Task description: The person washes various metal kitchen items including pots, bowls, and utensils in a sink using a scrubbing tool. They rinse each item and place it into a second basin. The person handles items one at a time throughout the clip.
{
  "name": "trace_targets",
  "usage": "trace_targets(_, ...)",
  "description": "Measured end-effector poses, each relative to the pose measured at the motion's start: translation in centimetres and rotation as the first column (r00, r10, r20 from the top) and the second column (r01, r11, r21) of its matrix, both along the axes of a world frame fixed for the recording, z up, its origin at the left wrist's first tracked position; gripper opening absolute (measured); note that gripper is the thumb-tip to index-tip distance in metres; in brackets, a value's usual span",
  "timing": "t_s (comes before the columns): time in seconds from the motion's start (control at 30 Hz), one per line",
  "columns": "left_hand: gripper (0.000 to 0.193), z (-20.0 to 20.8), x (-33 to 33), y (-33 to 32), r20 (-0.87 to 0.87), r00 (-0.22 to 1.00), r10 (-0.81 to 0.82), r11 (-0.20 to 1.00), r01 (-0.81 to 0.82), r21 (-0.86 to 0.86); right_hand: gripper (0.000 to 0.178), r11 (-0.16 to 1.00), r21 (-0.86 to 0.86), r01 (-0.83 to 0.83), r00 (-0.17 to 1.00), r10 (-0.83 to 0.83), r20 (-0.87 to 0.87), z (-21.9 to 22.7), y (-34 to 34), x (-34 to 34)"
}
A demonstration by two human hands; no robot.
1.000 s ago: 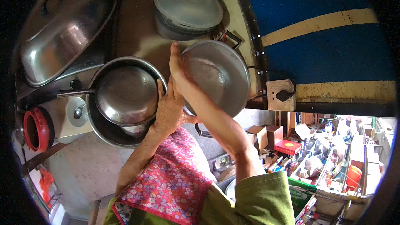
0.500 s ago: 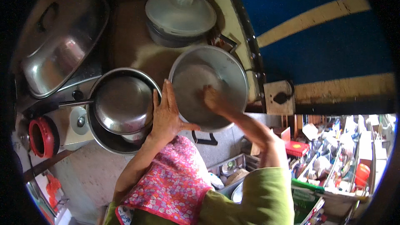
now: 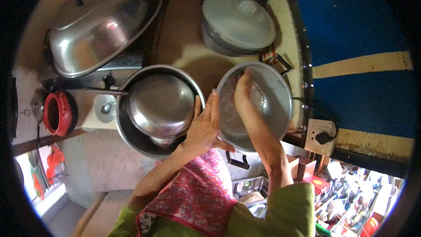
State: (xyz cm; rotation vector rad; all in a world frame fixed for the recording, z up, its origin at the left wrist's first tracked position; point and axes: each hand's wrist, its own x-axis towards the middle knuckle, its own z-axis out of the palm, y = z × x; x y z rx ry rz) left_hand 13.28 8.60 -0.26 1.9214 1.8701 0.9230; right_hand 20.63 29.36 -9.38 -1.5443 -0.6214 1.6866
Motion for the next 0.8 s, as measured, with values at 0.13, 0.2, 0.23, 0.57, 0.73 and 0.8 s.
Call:
trace_targets(0.13, 0.146, 0.1, 0.3, -0.1, 0.003, 1.000, -0.017, 1.000, 0.017, 0.006, 0.046, 0.984, -0.132, 0.119, 0.941, -0.154, -0.302, -2.5, 2.1, -2.1)
trace_targets(0.2, 0.146, -0.8, 0.1, -0.1, -0.049, 0.999, 0.017, 1.000, -0.017, 0.008, 0.046, 0.986, -0.070, -0.152, 0.986, 0.157, 0.064, 4.2, -4.0, -3.7)
trace_targets(0.23, 0.145, -0.6, 0.0, -0.2, -0.046, 0.999, 0.025, 1.000, -0.024, 0.019, 0.044, 0.966, -0.064, -0.249, 0.945, 0.257, 0.200, 8.1, -7.7, -3.4)
trace_targets(0.57, 0.145, 0.6, -0.1, -0.4, 0.021, 0.999, 0.037, 0.999, -0.037, -0.025, 0.031, -0.514, -0.597, -0.616, -0.751, 0.154, 0.642, 6.0, -6.7, 18.1)
trace_targets(0.73, 0.146, 0.7, -0.2, -0.1, 0.059, 0.998, 0.001, 0.997, 0.003, -0.073, 0.033, -0.302, -0.585, -0.752, -0.628, 0.061, 0.776, 4.3, -6.5, 11.1)
trace_targets(0.8, 0.145, 0.6, -0.1, -0.1, 0.079, 0.997, -0.008, 0.996, 0.015, -0.086, 0.033, -0.455, -0.343, -0.822, -0.414, 0.064, 0.908, 1.1, -7.5, 9.4)
